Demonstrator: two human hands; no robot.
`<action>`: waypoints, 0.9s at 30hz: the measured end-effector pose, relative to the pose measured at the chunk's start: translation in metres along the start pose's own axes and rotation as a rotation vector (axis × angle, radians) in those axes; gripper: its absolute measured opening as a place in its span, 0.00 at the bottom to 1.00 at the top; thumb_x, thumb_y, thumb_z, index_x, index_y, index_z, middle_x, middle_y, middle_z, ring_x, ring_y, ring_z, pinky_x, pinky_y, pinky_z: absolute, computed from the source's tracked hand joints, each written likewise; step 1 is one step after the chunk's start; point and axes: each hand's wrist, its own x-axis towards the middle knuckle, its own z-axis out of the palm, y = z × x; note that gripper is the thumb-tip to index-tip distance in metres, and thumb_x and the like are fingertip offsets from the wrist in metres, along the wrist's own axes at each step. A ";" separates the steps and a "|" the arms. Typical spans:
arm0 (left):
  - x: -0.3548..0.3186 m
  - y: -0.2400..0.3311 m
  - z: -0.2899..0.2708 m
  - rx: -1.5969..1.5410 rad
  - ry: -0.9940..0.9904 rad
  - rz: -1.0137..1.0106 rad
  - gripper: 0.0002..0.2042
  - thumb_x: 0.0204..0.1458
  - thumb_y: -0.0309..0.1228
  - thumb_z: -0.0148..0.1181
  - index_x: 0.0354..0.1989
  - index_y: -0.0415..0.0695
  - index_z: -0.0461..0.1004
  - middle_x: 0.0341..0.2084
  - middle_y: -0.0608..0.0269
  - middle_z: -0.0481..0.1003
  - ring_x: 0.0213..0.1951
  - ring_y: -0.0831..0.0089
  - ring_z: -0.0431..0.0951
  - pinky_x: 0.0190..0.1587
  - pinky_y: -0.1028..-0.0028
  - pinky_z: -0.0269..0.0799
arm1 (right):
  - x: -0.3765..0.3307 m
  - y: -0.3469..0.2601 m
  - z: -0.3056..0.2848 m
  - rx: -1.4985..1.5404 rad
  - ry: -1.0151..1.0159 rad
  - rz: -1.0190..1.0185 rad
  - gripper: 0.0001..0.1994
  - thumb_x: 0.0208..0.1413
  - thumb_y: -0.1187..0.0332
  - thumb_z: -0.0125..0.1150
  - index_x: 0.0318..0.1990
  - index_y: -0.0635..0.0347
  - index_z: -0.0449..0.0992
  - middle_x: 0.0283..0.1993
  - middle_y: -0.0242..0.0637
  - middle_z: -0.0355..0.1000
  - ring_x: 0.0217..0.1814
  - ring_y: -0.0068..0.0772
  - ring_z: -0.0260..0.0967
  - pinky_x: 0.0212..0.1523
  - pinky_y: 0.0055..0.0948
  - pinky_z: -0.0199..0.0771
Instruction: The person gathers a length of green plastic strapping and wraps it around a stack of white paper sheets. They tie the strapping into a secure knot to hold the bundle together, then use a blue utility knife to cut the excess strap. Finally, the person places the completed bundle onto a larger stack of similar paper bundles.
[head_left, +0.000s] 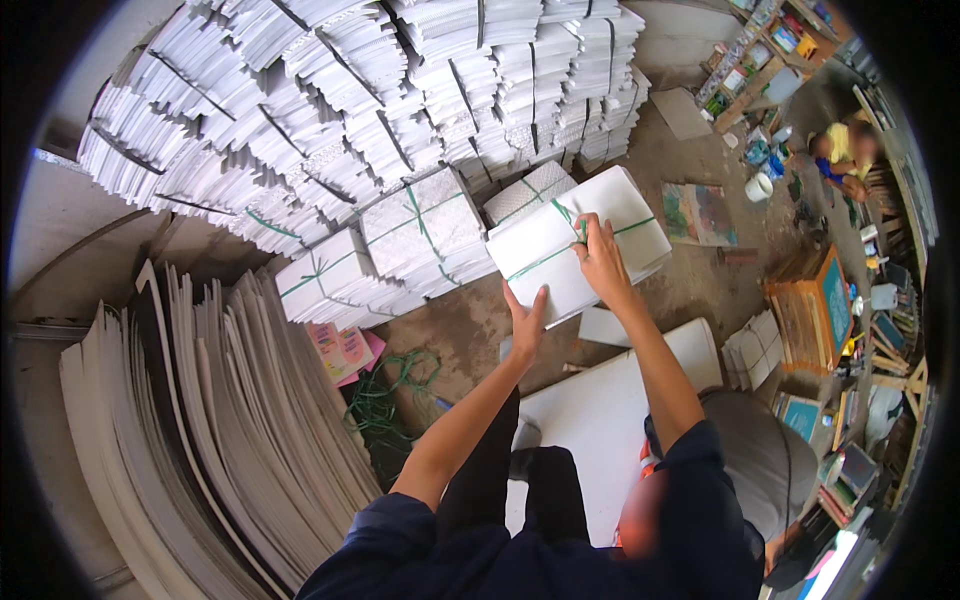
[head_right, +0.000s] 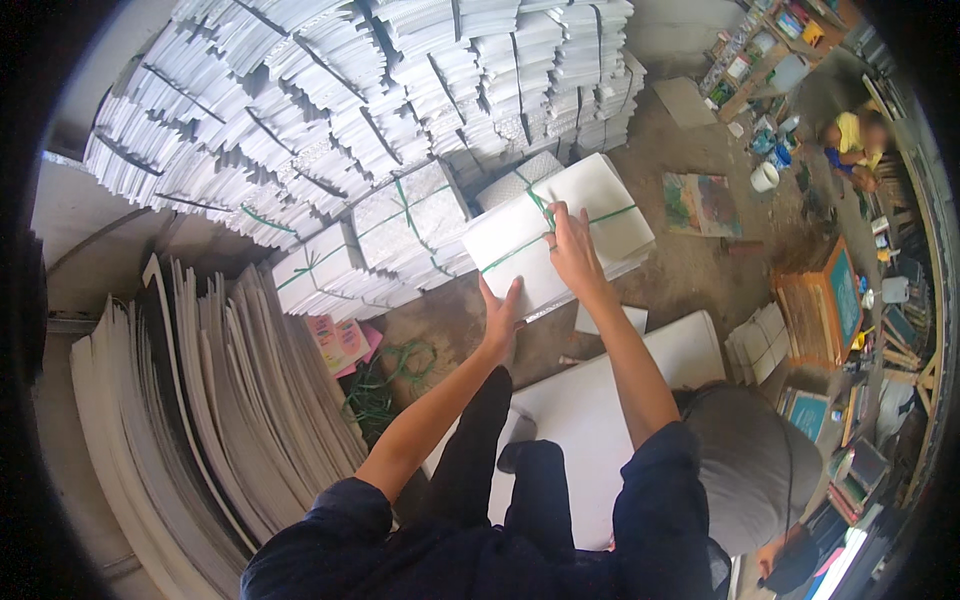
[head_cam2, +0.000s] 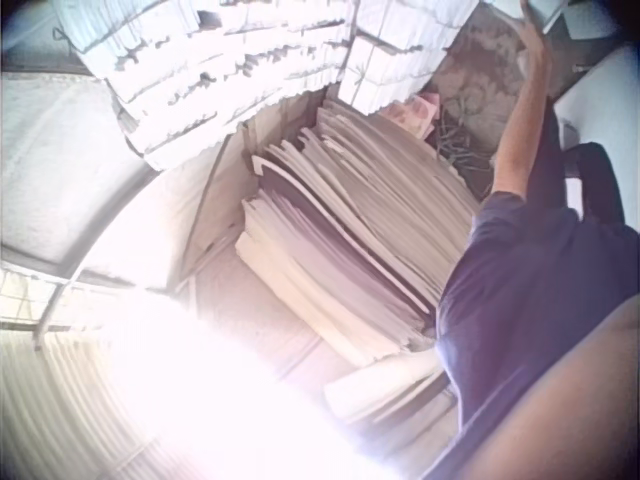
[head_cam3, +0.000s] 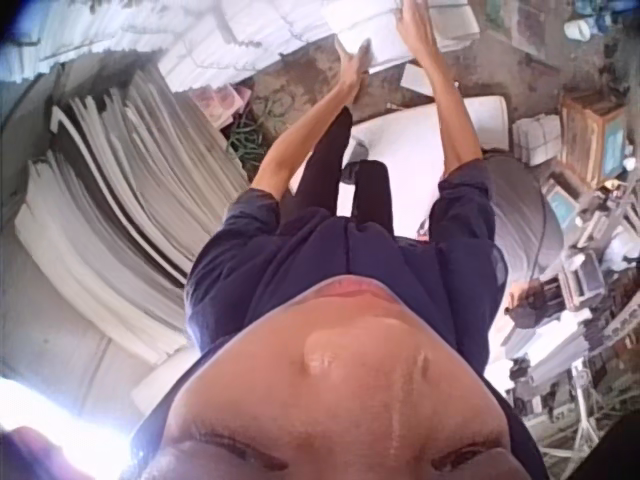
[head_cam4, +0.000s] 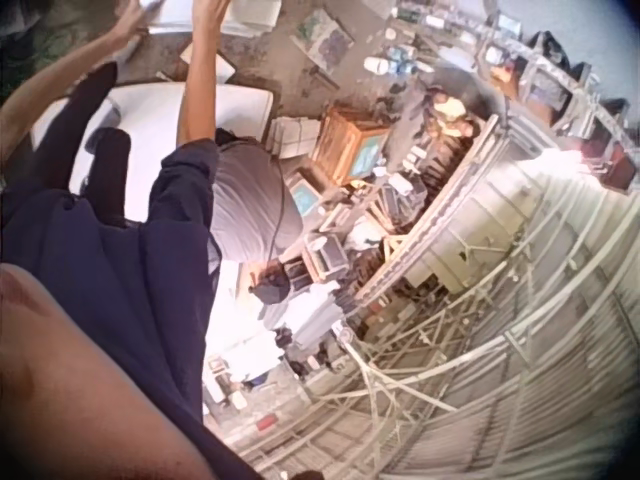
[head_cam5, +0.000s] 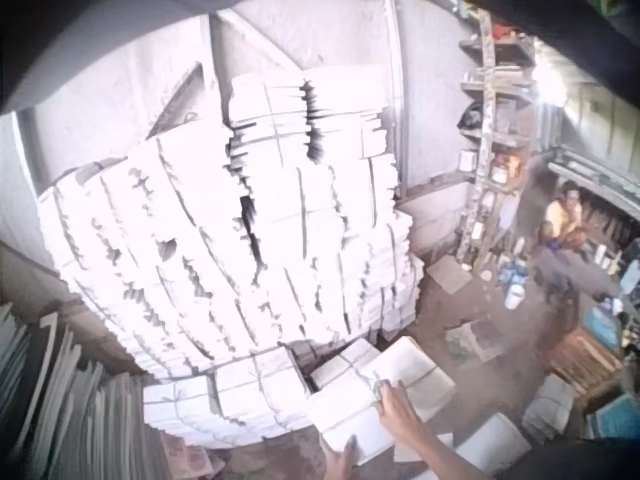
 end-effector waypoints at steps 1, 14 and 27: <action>0.019 -0.011 -0.001 0.001 0.022 0.033 0.40 0.48 0.41 0.56 0.61 0.45 0.34 0.54 0.50 0.52 0.54 0.63 0.56 0.52 0.68 0.57 | 0.013 0.010 0.007 0.020 -0.024 -0.001 0.18 0.44 0.82 0.51 0.43 0.63 0.57 0.37 0.47 0.66 0.44 0.53 0.62 0.56 0.54 0.47; 0.215 -0.048 -0.009 0.315 0.176 0.007 0.43 0.48 0.38 0.57 0.62 0.40 0.30 0.61 0.48 0.36 0.62 0.60 0.38 0.61 0.66 0.39 | 0.146 0.142 0.129 0.134 -0.057 0.040 0.13 0.47 0.81 0.49 0.41 0.60 0.59 0.36 0.42 0.66 0.46 0.42 0.63 0.59 0.54 0.43; 0.257 -0.060 -0.002 0.443 0.338 0.001 0.41 0.46 0.33 0.58 0.62 0.46 0.33 0.61 0.50 0.38 0.61 0.58 0.42 0.60 0.65 0.40 | 0.130 0.193 0.158 0.028 0.138 0.214 0.26 0.46 0.76 0.52 0.56 0.57 0.55 0.62 0.41 0.49 0.66 0.45 0.40 0.61 0.55 0.37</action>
